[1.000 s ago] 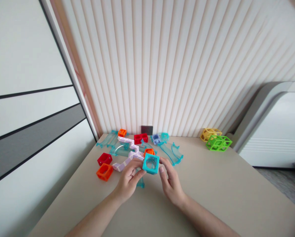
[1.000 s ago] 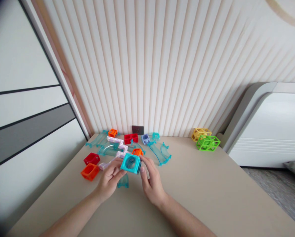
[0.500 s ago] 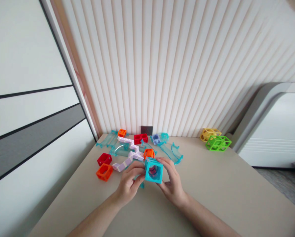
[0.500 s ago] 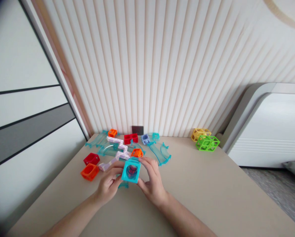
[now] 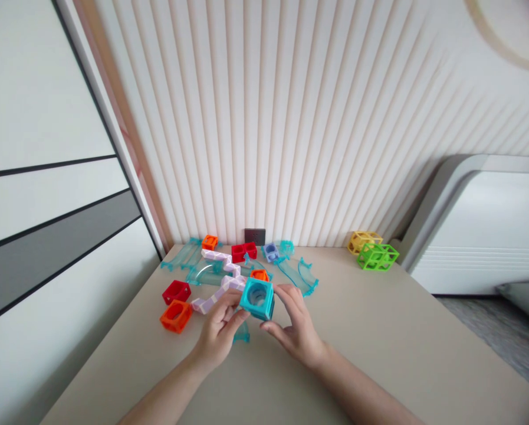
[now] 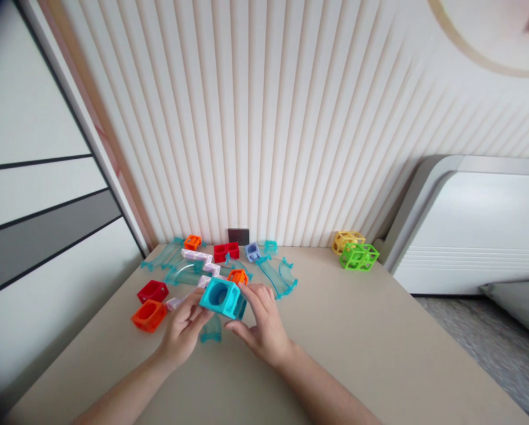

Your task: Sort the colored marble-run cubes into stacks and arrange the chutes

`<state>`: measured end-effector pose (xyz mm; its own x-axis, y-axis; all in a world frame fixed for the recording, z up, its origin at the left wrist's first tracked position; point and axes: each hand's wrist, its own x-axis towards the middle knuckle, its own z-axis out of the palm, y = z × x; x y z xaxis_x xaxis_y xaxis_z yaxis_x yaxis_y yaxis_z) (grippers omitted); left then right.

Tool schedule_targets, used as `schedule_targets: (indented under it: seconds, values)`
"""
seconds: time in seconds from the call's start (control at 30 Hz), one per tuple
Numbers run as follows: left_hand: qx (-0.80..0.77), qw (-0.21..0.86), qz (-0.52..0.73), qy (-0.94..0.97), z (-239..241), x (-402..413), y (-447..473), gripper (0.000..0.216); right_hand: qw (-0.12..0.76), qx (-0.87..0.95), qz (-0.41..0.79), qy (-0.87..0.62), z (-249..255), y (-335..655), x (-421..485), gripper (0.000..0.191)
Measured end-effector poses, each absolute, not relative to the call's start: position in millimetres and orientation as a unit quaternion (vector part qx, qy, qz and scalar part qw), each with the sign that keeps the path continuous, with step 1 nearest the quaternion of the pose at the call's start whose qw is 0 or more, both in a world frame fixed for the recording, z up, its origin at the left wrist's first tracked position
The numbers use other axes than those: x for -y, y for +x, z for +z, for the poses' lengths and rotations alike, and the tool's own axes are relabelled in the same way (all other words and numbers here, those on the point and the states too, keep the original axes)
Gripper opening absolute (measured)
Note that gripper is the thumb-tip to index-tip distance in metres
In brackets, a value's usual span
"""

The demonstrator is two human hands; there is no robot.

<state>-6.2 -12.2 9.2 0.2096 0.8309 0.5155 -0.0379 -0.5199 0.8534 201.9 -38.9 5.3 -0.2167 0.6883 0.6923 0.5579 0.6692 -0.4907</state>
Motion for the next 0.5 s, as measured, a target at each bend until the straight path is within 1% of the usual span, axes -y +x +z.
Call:
schedule_targets:
  seconds: [0.07,0.13,0.2,0.27,0.33,0.4,0.5]
  values:
    - [-0.308,0.423,0.556,0.645,8,11,-4,0.024,0.467,0.78,0.063,-0.412,7,200,40,0.061]
    - [-0.319,0.439,0.56,0.626,8,9,-3,0.028,0.478,0.768,0.067,-0.421,10,200,39,0.053]
    - [-0.332,0.443,0.571,0.607,7,7,-3,0.032,0.511,0.734,0.059,-0.443,13,204,33,0.047]
    - [-0.349,0.438,0.574,0.598,7,4,-5,0.032,0.555,0.669,0.036,-0.492,17,217,19,0.044]
    - [-0.369,0.427,0.562,0.605,6,2,-8,0.028,0.594,0.581,0.013,-0.557,22,241,-2,0.046]
    - [-0.385,0.415,0.538,0.625,3,0,-10,0.027,0.614,0.504,-0.004,-0.608,25,274,-27,0.054]
    - [-0.396,0.402,0.499,0.657,-2,-1,-11,0.026,0.595,0.414,-0.012,-0.688,23,329,-62,0.058]
